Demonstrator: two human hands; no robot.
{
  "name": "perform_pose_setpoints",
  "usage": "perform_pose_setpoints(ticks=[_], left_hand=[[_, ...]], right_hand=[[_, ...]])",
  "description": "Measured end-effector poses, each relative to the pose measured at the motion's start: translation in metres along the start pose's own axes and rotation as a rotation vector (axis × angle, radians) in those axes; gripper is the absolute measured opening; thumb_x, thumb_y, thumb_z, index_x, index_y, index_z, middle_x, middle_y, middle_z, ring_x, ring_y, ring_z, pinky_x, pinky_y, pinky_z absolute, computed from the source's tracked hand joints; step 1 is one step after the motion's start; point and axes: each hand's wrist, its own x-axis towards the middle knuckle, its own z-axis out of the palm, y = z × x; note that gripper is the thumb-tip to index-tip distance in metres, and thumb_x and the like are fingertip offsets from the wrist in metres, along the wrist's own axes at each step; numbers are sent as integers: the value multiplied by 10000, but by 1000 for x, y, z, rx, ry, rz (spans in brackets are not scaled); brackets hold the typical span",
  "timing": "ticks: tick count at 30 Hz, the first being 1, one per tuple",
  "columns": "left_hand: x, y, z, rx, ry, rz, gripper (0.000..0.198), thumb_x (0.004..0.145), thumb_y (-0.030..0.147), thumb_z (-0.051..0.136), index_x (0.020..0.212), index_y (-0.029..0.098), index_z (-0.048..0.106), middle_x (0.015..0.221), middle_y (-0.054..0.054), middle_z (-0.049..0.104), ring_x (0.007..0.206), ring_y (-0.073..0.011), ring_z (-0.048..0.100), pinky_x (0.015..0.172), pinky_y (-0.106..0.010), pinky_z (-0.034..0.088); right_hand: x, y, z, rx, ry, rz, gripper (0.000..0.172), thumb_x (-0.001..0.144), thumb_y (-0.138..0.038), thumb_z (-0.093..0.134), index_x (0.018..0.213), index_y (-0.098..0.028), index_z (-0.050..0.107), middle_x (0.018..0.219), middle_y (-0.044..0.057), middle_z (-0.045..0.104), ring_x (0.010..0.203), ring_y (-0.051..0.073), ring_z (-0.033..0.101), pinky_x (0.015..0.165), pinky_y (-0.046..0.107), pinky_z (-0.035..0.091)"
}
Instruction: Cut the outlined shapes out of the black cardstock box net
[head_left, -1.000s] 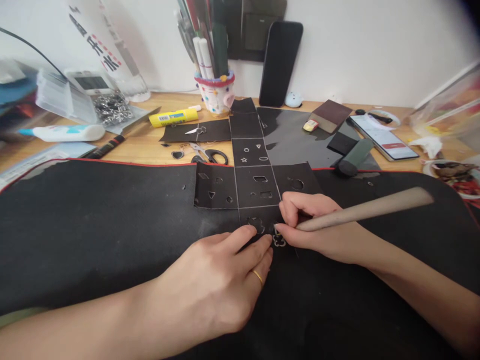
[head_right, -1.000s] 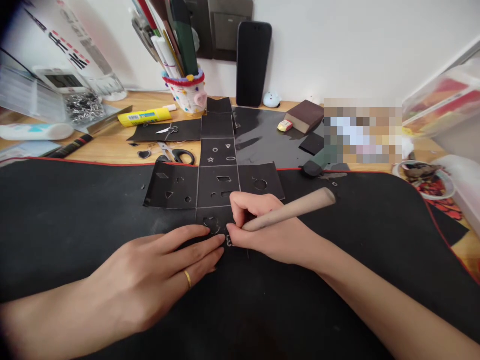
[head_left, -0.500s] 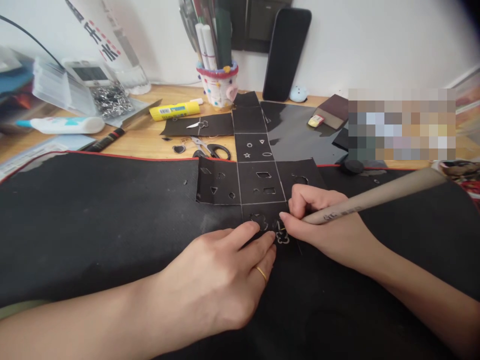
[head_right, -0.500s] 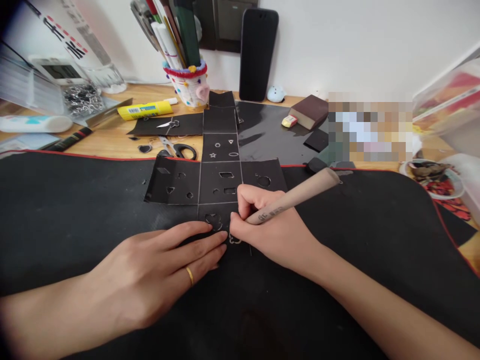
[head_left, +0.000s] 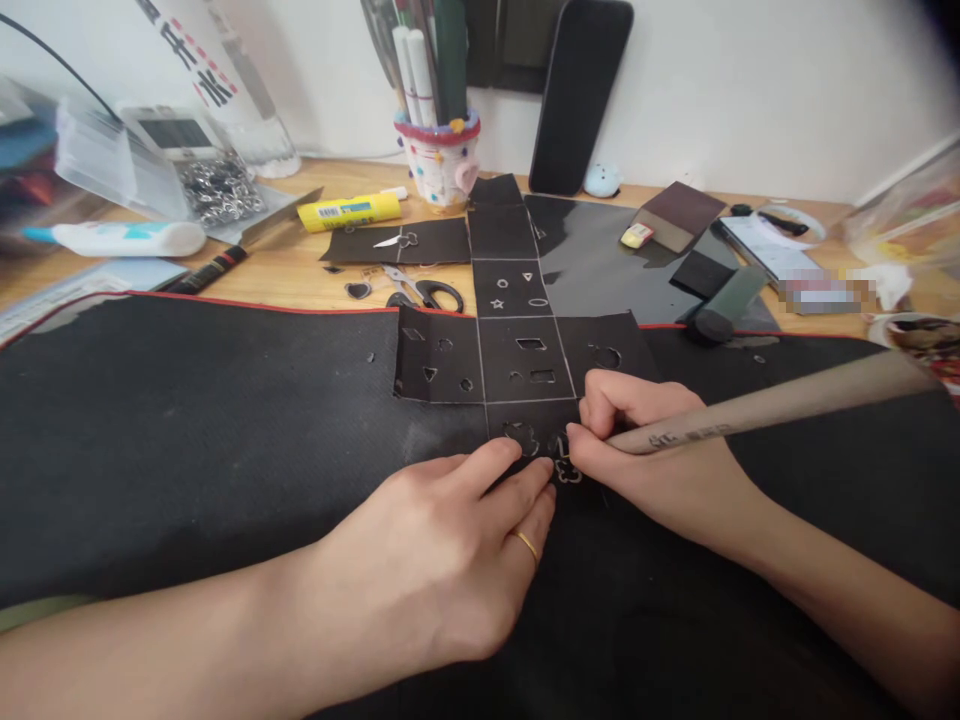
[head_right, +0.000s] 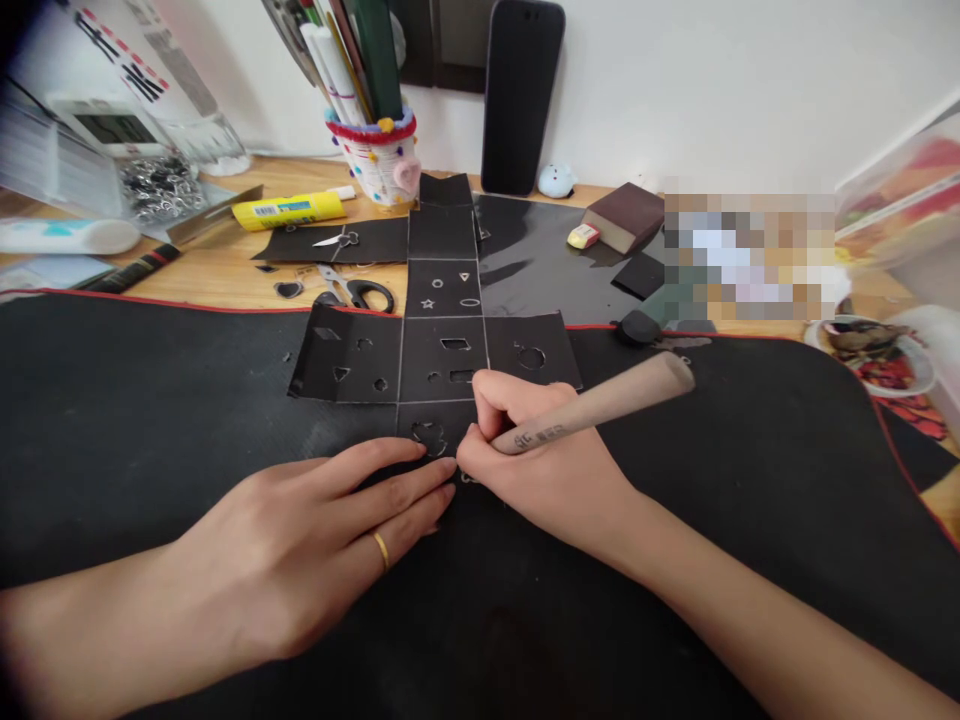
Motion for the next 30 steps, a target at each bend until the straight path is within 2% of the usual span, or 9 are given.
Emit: perform_pose_setpoints(ticks=[14,22,26,30], left_hand=[[2,0,-2,14,-46,-35,390,859,61,249,964,63,625,991,-132,631,825,-249,599,493,-288,550],[3,0,1,17,-31,-30,384,857,79,264,945,67,638,973,-134,637,810,-262,602,473,-274,534],[2,-1,-1,30,-31,3,398,849,58,246,953,59,630,981,-142,633,817,-240,605,531,-274,540],[1,-2,-3,28,-54,74,385,846,44,246,966,38,612,930,-156,641,836,-229,598,600,-301,534]], right_hand=[[-1,3,1,-77,12,-32,325,627,-62,503,538,-201,224,481,-37,394,434,87,331,397,249,253],[-2,5,1,-80,24,-42,332,619,-55,516,534,-195,228,480,-39,389,438,83,333,399,241,240],[-2,10,-5,-53,-64,-75,301,681,-119,535,557,-196,272,512,-48,418,450,73,348,403,221,256],[6,11,-15,23,-251,-155,270,727,-192,543,563,-192,328,526,-55,426,454,62,355,415,208,277]])
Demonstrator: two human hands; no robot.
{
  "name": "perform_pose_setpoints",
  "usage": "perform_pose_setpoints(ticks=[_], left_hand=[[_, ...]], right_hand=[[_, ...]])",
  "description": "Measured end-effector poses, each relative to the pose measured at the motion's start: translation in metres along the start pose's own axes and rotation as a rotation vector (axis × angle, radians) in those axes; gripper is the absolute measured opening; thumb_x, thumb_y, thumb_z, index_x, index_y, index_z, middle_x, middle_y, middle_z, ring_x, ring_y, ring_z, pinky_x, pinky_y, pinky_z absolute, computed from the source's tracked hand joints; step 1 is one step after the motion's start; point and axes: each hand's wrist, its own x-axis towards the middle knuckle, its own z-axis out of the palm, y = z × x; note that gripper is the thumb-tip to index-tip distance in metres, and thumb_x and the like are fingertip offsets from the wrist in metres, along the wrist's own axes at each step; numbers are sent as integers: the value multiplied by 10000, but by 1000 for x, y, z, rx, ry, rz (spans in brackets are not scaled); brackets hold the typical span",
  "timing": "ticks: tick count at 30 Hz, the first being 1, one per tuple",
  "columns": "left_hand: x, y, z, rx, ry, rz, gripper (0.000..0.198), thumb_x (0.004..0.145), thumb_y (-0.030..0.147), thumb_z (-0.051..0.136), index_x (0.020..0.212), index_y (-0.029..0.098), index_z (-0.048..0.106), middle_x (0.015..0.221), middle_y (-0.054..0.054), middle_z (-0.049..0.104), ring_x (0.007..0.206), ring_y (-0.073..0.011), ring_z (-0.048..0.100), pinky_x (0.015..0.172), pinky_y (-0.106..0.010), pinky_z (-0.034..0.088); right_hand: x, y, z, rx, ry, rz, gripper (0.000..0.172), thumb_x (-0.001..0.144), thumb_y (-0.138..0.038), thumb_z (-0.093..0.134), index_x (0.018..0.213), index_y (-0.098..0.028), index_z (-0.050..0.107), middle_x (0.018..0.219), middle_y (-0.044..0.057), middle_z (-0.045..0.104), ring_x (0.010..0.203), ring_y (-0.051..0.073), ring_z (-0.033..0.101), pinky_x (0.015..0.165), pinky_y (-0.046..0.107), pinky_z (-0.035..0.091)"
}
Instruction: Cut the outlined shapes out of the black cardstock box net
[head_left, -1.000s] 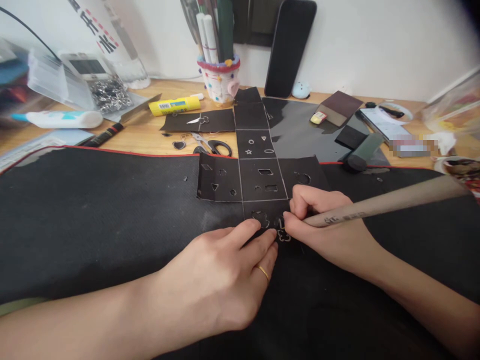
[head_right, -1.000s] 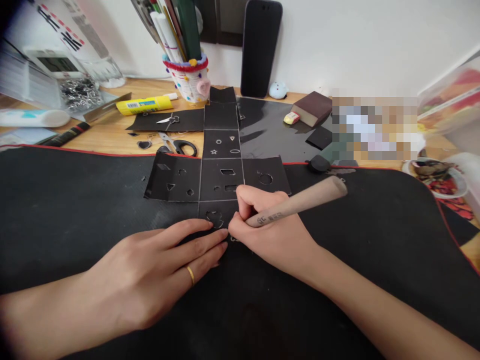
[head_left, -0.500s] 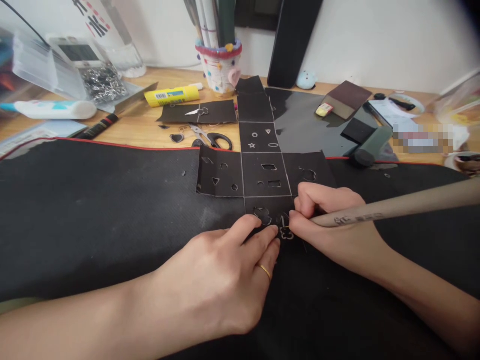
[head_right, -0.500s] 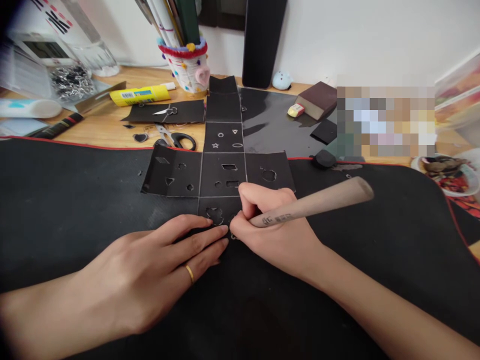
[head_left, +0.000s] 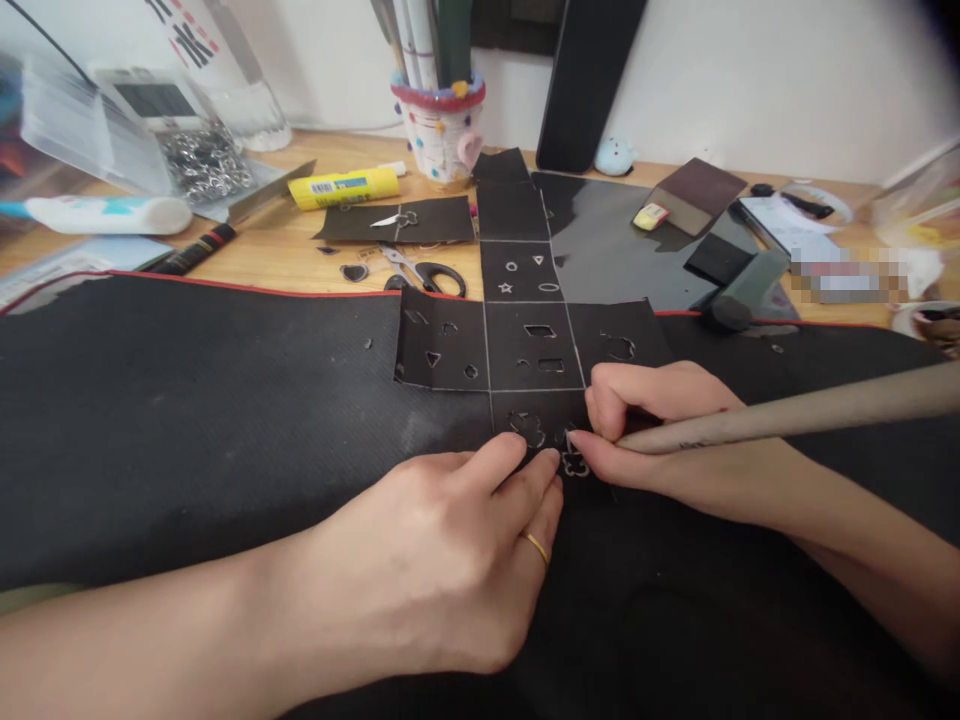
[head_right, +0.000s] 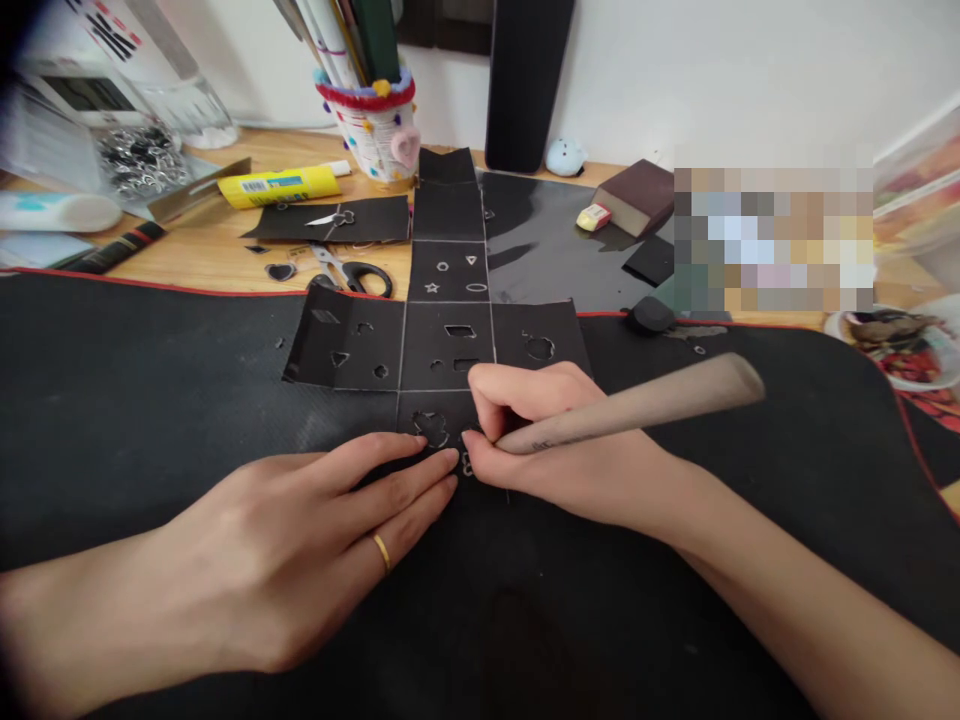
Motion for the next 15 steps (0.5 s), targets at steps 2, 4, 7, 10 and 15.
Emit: perform_pose_setpoints(ticks=[2,4,7,10,15], left_hand=[[0,0,0,3,15,14,363,846,42,262,969,36,604,925,-159,638,842,-229,596,609,-312,526],[0,0,0,25,18,23,354,848,43,269,975,41,600,931,-158,637,832,-224,601,612,-315,522],[1,1,-1,73,18,42,368,851,43,259,964,62,609,936,-143,644,812,-208,610,635,-313,527],[2,2,-1,113,39,52,364,848,41,269,943,71,619,947,-125,649,831,-202,615,672,-301,532],[-1,5,-1,169,56,73,353,833,27,292,960,72,618,990,-111,639,908,-205,604,748,-293,530]], right_hand=[[5,-1,-6,41,-88,-32,262,729,-202,548,557,-190,351,512,-55,425,455,63,366,413,206,279],[9,-1,-10,75,-137,-34,254,722,-218,566,561,-192,371,498,-56,425,453,67,367,401,206,270],[12,-1,-11,125,-146,-2,250,711,-224,583,570,-194,378,504,-53,428,463,74,366,402,209,267],[13,1,-9,167,-125,1,256,720,-206,564,562,-195,362,534,-47,423,492,82,377,434,217,286],[14,5,-6,218,-128,-46,283,728,-167,544,552,-196,325,563,-47,390,521,86,370,465,227,287]])
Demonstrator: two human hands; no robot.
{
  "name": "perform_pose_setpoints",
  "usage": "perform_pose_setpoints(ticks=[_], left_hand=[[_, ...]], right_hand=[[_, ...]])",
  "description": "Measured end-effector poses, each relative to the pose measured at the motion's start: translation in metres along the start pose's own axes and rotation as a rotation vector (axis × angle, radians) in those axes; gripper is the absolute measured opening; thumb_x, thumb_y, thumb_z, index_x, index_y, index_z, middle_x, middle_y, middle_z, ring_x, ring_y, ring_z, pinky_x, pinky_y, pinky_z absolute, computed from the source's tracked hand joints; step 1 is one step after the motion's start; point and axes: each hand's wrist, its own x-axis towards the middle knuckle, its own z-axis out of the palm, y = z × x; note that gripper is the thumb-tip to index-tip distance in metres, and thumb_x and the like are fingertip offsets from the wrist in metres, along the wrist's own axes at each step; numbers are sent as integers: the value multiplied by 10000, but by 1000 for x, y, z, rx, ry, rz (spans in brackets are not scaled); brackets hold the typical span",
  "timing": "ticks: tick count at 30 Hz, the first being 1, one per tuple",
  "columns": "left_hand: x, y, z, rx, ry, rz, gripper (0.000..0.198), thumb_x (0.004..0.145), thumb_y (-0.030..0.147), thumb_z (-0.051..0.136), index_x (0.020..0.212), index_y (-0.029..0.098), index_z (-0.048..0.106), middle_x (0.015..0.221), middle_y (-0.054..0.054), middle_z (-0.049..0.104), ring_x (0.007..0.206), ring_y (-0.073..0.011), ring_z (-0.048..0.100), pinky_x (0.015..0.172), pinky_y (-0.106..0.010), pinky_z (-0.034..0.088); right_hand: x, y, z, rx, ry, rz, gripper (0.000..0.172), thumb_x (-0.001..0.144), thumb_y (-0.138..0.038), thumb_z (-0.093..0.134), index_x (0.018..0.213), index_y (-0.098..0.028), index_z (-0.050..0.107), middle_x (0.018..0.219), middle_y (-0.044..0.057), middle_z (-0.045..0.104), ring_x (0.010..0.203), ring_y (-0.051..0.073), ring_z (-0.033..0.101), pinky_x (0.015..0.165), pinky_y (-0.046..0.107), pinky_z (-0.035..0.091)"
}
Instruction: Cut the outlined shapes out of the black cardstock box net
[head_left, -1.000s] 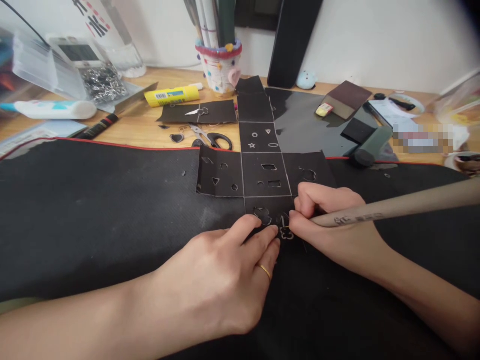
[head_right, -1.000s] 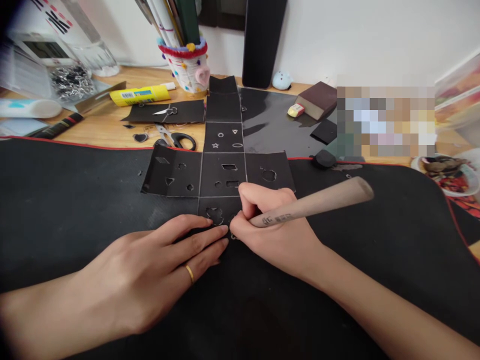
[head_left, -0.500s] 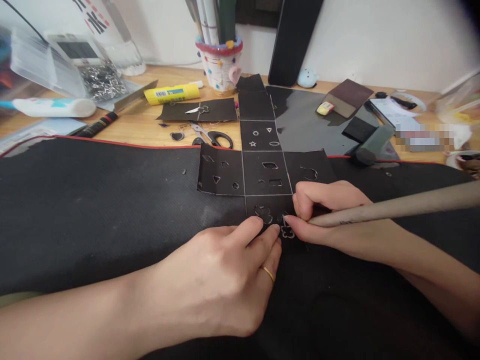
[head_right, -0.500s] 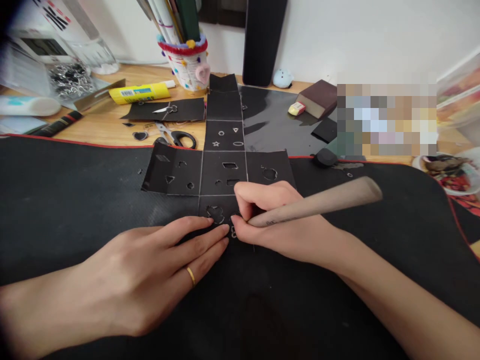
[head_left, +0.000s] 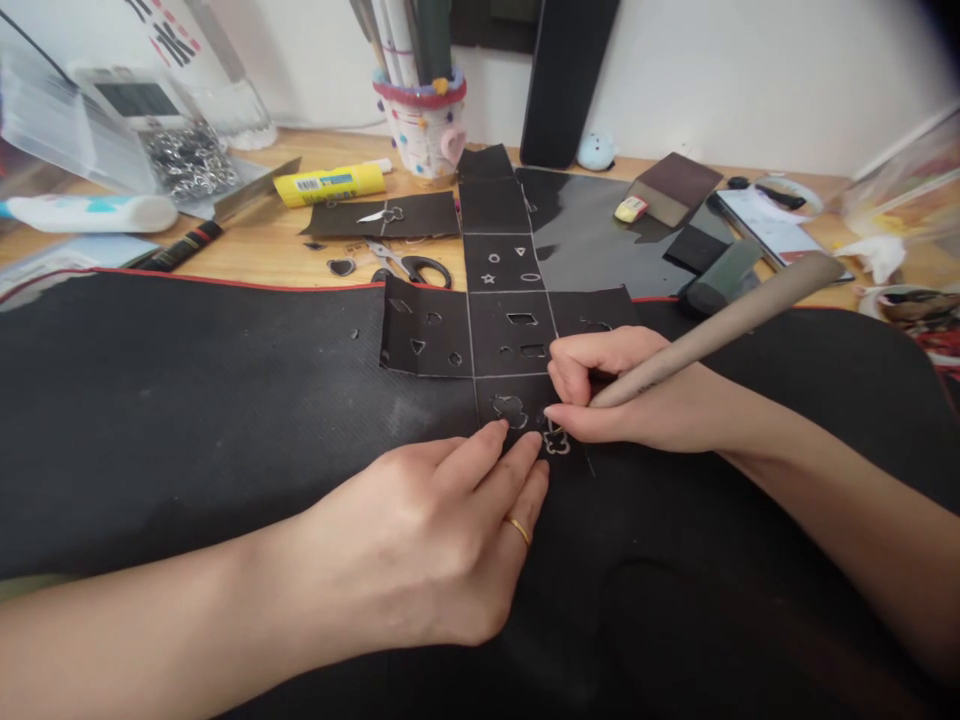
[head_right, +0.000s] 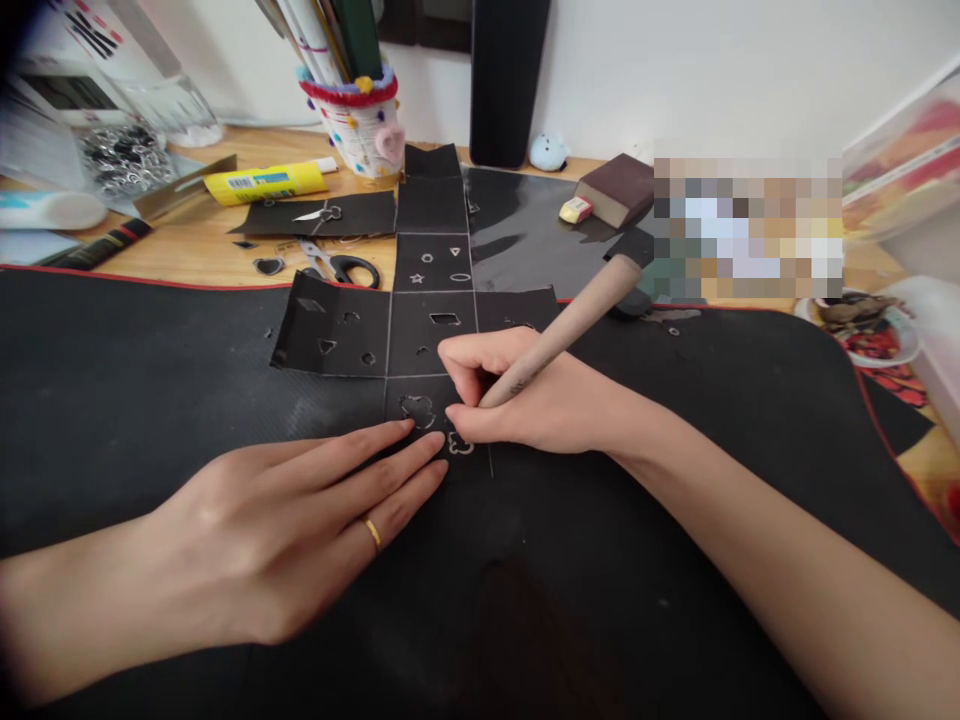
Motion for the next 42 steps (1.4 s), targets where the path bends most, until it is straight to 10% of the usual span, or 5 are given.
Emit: perform_pose_setpoints(ticks=[42], left_hand=[[-1,3,0,-17,-59,-31,340,837,34,316,1009,62,608,1065,-123,589,942,-239,591,724,-292,546]], right_hand=[[-12,4,8,-170,172,-31,302,684,-59,484,563,-202,247,552,-58,342,504,76,331,464,235,272]])
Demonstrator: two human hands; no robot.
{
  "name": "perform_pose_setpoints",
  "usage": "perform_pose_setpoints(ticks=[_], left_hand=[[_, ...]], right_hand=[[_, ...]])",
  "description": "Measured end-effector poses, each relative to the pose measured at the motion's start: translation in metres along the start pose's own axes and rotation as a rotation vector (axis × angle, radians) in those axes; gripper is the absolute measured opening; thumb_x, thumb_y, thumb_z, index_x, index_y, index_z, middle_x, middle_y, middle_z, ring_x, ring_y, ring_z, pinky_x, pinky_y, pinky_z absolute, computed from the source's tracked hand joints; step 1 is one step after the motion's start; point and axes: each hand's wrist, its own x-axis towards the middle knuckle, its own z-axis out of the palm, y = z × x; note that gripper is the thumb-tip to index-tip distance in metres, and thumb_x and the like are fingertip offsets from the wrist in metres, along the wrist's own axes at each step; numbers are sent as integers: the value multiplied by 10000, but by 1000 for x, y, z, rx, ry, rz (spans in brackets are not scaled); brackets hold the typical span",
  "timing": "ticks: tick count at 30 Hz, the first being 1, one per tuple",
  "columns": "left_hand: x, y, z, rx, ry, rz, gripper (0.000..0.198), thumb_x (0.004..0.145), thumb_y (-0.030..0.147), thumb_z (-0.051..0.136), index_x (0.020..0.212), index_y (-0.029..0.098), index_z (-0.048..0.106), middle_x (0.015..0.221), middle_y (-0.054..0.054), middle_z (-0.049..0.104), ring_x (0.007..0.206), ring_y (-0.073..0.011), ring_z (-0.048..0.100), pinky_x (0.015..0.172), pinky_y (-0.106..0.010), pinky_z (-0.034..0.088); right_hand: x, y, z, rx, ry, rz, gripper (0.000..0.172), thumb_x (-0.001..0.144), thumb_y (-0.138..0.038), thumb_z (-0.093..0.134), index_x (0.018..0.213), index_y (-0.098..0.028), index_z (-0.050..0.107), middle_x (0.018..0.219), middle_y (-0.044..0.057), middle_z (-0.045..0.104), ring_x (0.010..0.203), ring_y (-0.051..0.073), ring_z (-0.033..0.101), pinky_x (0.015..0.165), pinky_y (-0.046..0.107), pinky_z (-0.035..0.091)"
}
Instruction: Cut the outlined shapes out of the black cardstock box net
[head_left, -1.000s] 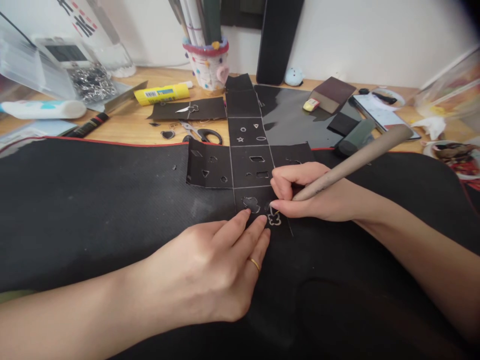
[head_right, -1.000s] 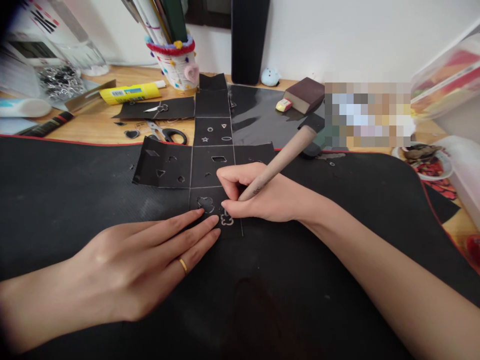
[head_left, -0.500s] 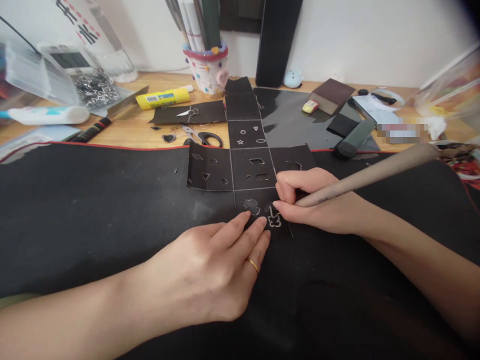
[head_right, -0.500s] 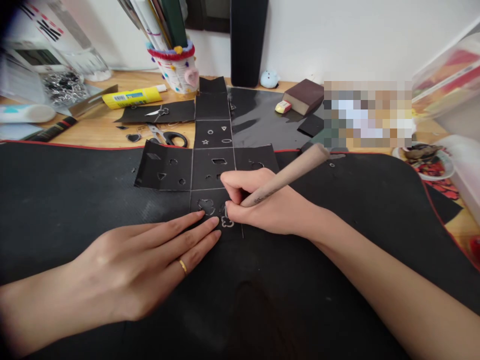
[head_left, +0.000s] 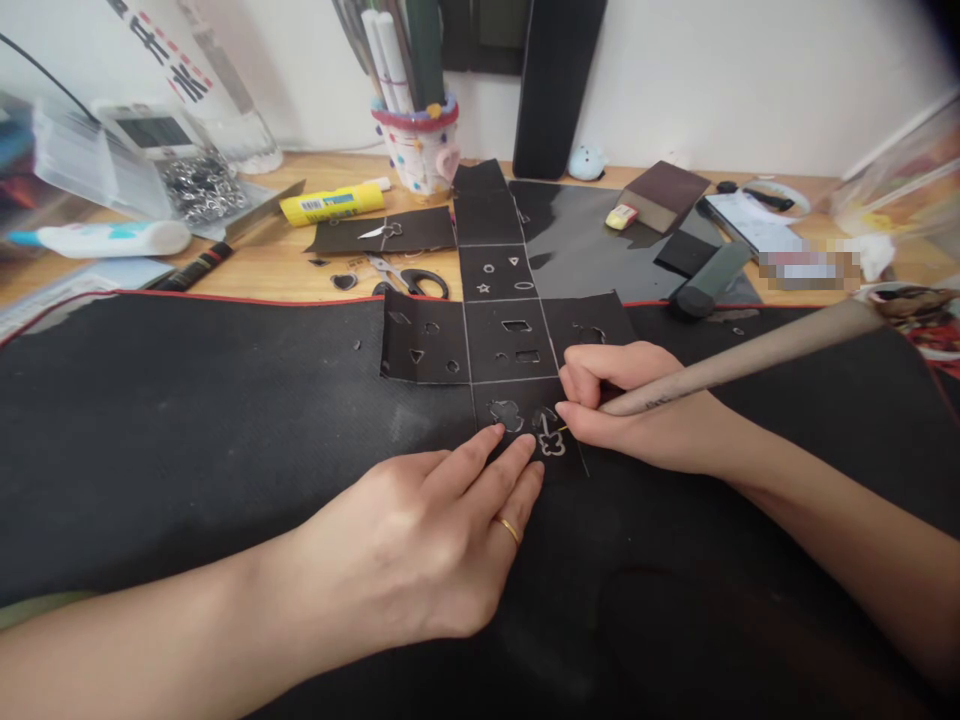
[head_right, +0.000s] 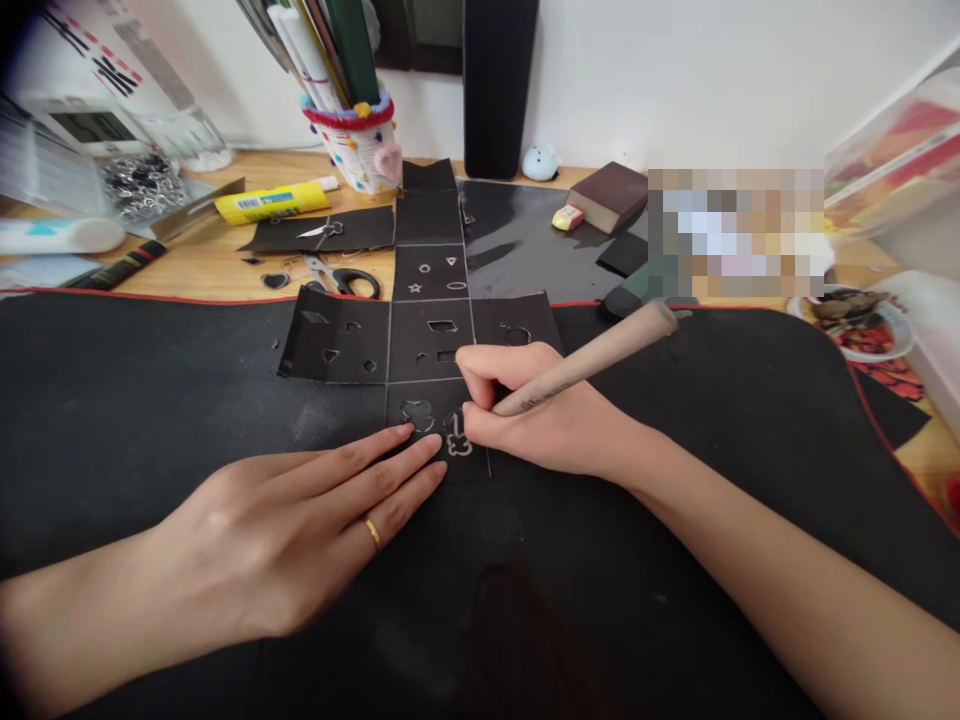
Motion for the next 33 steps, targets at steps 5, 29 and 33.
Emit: perform_pose_setpoints(ticks=[5,29,33], left_hand=[[0,0,-3,4,-10,-1,361,839,27,293,1021,66,602,1075,-123,584,948,-245,587,703,-294,551],[28,37,-3,70,98,25,178,752,52,429,767,45,607,670,-132,626,569,-182,592,465,-293,500],[45,42,-7,-69,-42,-2,173,775,102,441,705,86,599,651,-99,605,526,-174,553,406,-283,460]], right_hand=[[0,-2,1,-20,23,17,292,657,-44,474,560,-199,247,544,-60,347,498,73,325,454,233,261],[-4,-15,-1,92,50,194,223,654,-136,501,557,-188,307,501,-75,339,473,64,291,431,198,223],[-3,-13,-2,100,24,166,227,673,-145,501,556,-187,311,512,-73,357,485,66,292,437,201,230]])
